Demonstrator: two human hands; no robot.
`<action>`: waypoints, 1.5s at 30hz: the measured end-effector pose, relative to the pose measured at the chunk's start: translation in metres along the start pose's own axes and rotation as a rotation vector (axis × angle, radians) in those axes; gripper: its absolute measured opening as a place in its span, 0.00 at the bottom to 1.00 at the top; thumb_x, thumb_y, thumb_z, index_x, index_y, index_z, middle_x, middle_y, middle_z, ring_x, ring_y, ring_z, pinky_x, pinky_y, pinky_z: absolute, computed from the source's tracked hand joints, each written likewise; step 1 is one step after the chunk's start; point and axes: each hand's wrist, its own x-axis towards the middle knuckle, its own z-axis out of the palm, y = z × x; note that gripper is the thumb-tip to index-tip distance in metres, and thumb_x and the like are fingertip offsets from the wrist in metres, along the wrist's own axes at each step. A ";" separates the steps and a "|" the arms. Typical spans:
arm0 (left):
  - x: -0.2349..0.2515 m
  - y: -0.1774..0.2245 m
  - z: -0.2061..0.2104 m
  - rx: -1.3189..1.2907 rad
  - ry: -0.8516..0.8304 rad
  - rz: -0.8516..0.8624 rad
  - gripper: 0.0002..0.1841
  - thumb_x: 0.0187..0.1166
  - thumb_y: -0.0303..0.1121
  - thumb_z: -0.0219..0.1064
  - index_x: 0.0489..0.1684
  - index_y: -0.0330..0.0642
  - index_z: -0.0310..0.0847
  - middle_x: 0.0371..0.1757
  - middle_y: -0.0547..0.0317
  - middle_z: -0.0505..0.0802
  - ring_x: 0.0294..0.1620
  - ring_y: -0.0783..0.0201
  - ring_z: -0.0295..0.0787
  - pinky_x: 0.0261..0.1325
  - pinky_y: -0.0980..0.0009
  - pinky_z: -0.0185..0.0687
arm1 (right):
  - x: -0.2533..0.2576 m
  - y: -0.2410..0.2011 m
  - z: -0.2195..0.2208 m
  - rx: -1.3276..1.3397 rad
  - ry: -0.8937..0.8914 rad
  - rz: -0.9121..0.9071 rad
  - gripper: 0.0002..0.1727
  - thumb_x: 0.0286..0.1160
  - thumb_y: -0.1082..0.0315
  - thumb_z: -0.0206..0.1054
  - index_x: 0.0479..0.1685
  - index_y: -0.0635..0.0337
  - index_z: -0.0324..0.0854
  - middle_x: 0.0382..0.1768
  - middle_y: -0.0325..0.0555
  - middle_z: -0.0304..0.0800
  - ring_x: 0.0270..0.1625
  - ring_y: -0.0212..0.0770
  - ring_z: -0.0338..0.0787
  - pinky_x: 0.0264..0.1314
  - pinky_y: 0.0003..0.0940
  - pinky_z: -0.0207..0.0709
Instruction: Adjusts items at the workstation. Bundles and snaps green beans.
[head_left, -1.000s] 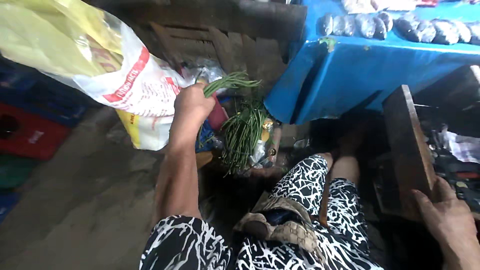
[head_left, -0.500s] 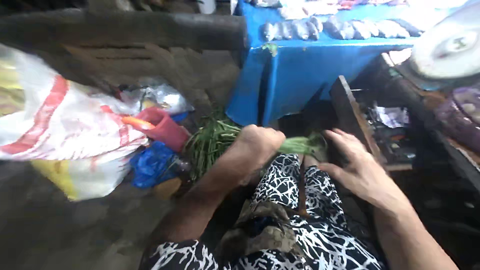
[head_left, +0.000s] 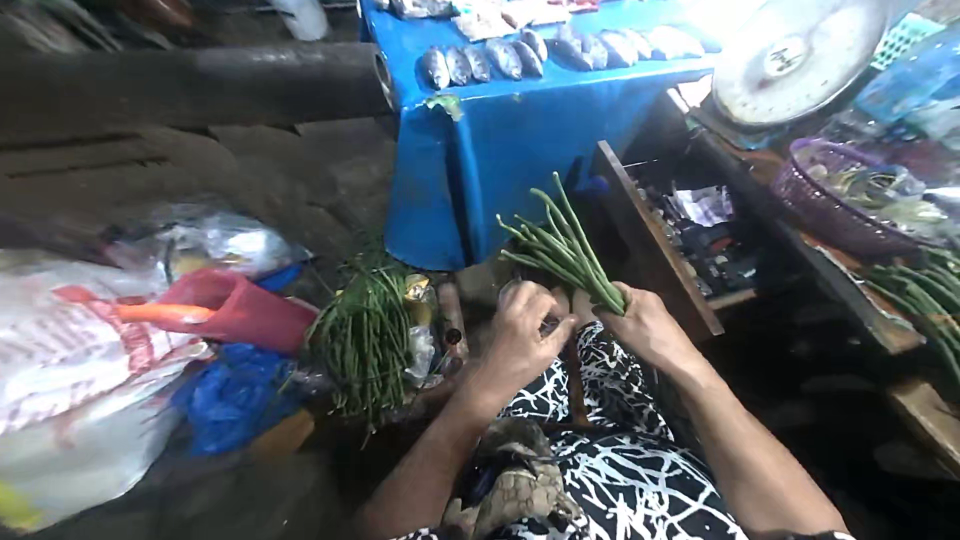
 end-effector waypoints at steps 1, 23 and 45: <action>-0.002 0.002 0.005 -0.155 -0.112 -0.135 0.21 0.82 0.49 0.67 0.44 0.36 0.90 0.52 0.49 0.91 0.61 0.59 0.86 0.68 0.61 0.80 | 0.000 -0.002 0.004 -0.062 0.028 -0.015 0.13 0.79 0.62 0.67 0.54 0.57 0.87 0.36 0.45 0.90 0.38 0.38 0.88 0.45 0.41 0.81; 0.001 0.020 0.013 -1.286 0.134 -0.535 0.10 0.84 0.28 0.57 0.55 0.35 0.77 0.27 0.58 0.89 0.20 0.72 0.82 0.27 0.78 0.81 | -0.023 -0.003 0.016 0.344 0.037 -0.339 0.30 0.91 0.45 0.50 0.64 0.61 0.85 0.54 0.38 0.95 0.56 0.24 0.91 0.62 0.25 0.84; 0.002 0.018 0.022 -1.110 -0.062 -0.425 0.17 0.92 0.38 0.53 0.58 0.33 0.83 0.60 0.46 0.94 0.64 0.54 0.91 0.72 0.56 0.84 | -0.025 -0.029 -0.026 0.851 0.339 -0.442 0.21 0.94 0.49 0.48 0.47 0.48 0.85 0.32 0.32 0.93 0.35 0.33 0.94 0.44 0.35 0.92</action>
